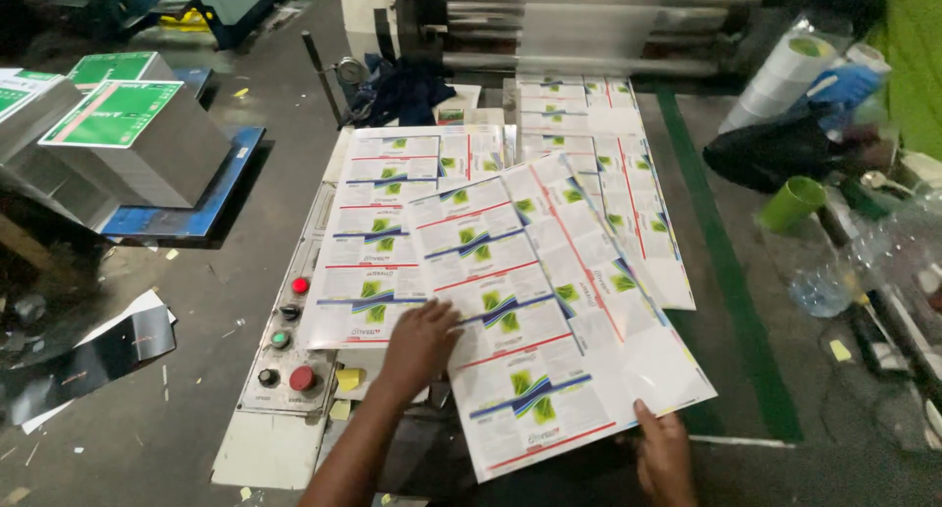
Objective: The person repeatedly picks up printed sheets from a pile on a table and places them onto a separate stack. The hands move quickly, handling the papers one by one in a repetitive sorting motion.
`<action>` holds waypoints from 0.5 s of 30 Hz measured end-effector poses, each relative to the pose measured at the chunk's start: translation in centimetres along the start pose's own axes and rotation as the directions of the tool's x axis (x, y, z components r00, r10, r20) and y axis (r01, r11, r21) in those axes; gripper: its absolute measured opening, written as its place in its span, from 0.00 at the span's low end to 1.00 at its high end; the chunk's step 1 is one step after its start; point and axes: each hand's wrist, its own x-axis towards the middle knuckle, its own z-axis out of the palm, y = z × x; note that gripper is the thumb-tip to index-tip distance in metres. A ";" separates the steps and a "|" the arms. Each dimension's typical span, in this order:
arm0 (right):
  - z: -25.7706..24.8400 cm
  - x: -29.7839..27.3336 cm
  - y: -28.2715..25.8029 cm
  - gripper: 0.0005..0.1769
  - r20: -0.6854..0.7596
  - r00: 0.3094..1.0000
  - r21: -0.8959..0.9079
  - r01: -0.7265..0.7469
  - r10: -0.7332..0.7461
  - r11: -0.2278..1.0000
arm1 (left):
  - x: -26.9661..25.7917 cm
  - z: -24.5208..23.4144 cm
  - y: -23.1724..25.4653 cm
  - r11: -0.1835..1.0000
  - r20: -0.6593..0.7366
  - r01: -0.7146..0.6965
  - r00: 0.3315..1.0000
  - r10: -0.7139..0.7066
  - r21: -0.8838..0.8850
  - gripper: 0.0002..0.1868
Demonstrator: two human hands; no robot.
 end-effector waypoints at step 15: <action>-13.1 -3.6 2.3 0.16 -0.232 0.972 -0.059 -0.057 0.042 0.997 | -0.2 -3.8 -3.0 0.980 0.135 -0.142 0.983 0.123 0.141 0.16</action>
